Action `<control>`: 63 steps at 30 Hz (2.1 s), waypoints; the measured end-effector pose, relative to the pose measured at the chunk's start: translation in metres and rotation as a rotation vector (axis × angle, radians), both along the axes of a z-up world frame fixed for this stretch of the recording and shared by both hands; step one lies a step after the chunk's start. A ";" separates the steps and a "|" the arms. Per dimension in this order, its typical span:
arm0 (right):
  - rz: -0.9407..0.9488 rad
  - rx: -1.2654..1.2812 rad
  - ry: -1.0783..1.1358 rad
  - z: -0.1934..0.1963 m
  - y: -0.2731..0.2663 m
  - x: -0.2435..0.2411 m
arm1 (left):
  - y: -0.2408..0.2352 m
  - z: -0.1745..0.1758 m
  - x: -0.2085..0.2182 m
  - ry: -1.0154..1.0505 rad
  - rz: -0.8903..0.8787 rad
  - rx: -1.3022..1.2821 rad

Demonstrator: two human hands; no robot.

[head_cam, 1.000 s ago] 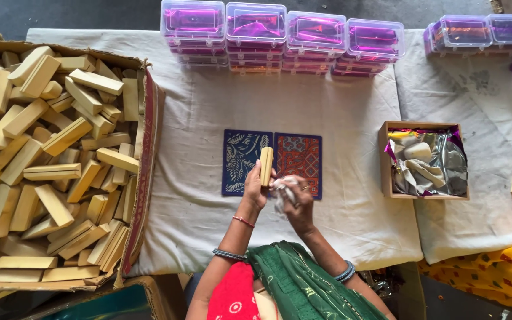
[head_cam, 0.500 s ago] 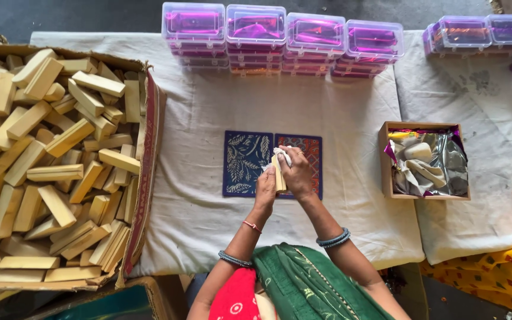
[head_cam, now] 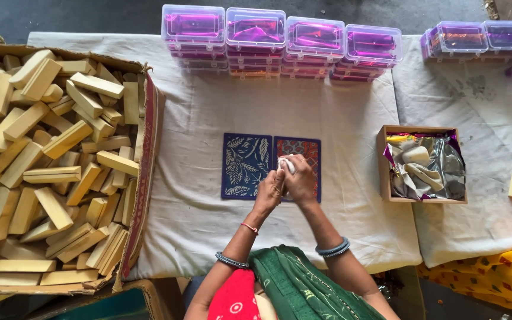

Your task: The person wipes small wooden blocks with a white cloth and then wraps them in shiny purple foil. They place the wrapped blocks on a patterned mat on the table.

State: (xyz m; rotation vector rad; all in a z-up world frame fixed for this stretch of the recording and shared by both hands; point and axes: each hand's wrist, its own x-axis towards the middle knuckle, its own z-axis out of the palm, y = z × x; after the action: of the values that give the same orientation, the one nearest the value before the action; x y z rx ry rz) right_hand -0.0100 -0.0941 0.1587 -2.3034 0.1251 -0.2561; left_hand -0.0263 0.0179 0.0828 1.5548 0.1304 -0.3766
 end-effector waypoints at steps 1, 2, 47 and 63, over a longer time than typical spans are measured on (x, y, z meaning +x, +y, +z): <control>-0.010 0.110 0.158 0.010 -0.007 0.009 | 0.000 0.004 0.002 -0.044 -0.061 0.006; -0.014 0.111 0.151 -0.006 -0.016 0.017 | -0.001 0.004 0.004 -0.051 -0.065 0.007; 0.018 0.290 -0.131 0.006 -0.002 0.005 | 0.000 0.005 0.029 0.405 0.136 -0.789; 0.157 0.291 -0.031 -0.008 -0.002 -0.068 | 0.017 -0.015 0.030 0.309 0.206 -0.696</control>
State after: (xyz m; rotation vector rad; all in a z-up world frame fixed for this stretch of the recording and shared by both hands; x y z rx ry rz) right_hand -0.0776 -0.0960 0.1507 -2.0068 -0.0330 -0.1799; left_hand 0.0032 0.0353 0.0676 0.7828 0.3565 -0.4381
